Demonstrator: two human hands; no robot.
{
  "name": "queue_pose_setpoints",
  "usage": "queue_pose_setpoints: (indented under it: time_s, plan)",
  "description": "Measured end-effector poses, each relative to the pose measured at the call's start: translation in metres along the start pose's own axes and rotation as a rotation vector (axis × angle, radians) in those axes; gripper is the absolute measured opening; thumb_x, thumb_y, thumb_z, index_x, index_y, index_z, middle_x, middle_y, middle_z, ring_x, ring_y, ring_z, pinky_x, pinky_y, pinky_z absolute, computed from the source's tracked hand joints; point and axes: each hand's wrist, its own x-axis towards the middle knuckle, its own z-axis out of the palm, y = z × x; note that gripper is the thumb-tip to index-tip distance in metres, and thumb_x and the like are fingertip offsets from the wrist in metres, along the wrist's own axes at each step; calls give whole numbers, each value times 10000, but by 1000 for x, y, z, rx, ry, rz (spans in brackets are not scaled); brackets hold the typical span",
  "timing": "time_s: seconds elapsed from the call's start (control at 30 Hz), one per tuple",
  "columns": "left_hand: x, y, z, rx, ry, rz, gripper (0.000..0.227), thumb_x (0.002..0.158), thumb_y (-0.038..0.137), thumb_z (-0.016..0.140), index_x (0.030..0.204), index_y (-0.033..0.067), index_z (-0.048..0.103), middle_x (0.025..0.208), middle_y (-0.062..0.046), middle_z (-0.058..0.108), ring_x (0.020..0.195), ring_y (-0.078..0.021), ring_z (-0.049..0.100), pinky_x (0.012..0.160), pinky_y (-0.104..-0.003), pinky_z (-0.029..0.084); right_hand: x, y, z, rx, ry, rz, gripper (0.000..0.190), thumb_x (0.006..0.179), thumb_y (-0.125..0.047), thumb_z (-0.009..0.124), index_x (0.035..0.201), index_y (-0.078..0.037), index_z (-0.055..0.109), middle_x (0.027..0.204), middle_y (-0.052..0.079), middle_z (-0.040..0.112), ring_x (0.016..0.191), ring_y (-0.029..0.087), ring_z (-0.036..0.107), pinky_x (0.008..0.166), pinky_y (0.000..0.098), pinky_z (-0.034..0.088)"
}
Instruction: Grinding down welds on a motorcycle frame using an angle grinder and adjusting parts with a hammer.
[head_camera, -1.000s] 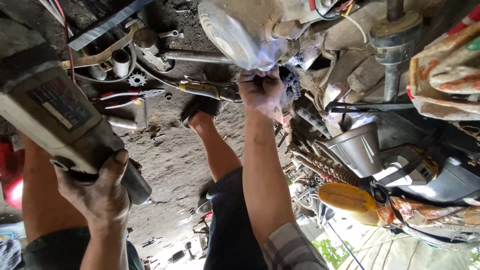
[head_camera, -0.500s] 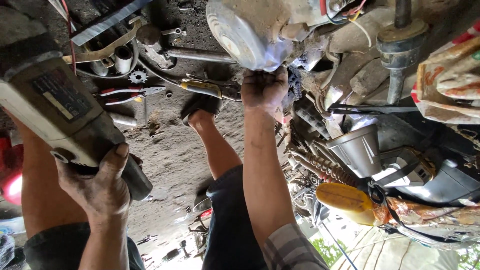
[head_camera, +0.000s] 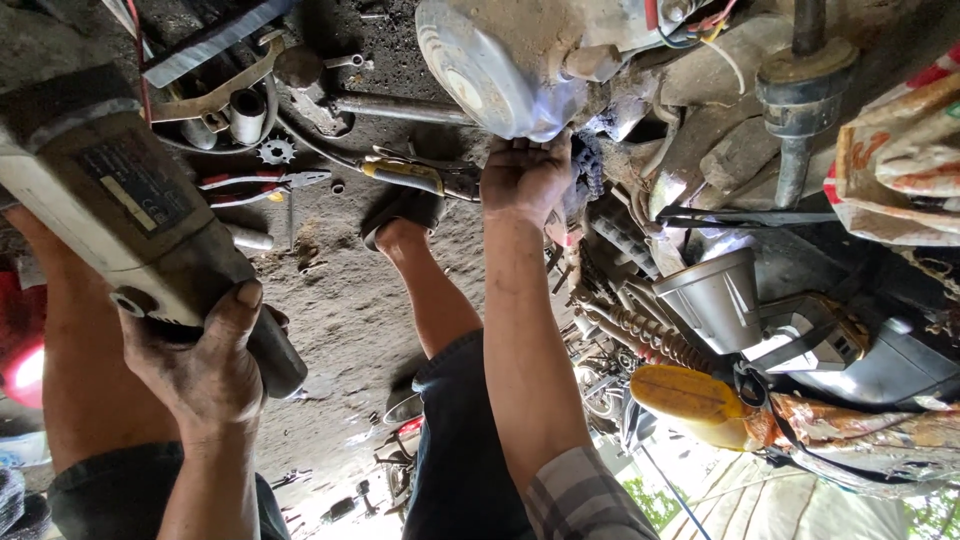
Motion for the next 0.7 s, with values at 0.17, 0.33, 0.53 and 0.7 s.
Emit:
queue_pose_setpoints:
  time_s: [0.17, 0.33, 0.53, 0.7]
  plan:
    - [2, -1, 1, -35, -9, 29, 619, 833, 27, 784, 1383, 58, 501, 1284, -87, 595, 1155, -225, 594, 1001, -360, 555, 9, -3, -4, 160, -30, 65, 243, 928, -37, 516, 774, -88, 697, 659, 46, 699, 618, 203, 734, 552, 303, 619]
    - [3, 1, 2, 5, -11, 34, 612, 836, 34, 786, 1380, 59, 509, 1288, -87, 601, 1159, -229, 603, 1002, -368, 557, 12, -2, -11, 187, -183, 101, 169, 916, -96, 600, 898, -51, 762, 801, 111, 773, 825, 294, 780, 767, 381, 664]
    - [3, 1, 0, 28, -29, 47, 609, 850, 36, 787, 1391, 43, 507, 1272, -89, 590, 1130, -223, 591, 980, -363, 549, -4, 1, 3, 24, -68, 7, 295, 929, -240, 585, 659, -142, 656, 567, -6, 638, 539, 159, 655, 512, 298, 542]
    - [4, 1, -2, 41, -10, -4, 560, 836, 51, 795, 1327, 51, 528, 1198, -86, 617, 1051, -209, 605, 906, -355, 562, -5, 4, 9, -126, 44, -82, 316, 924, -178, 463, 621, -158, 552, 498, -27, 526, 431, 130, 550, 425, 277, 490]
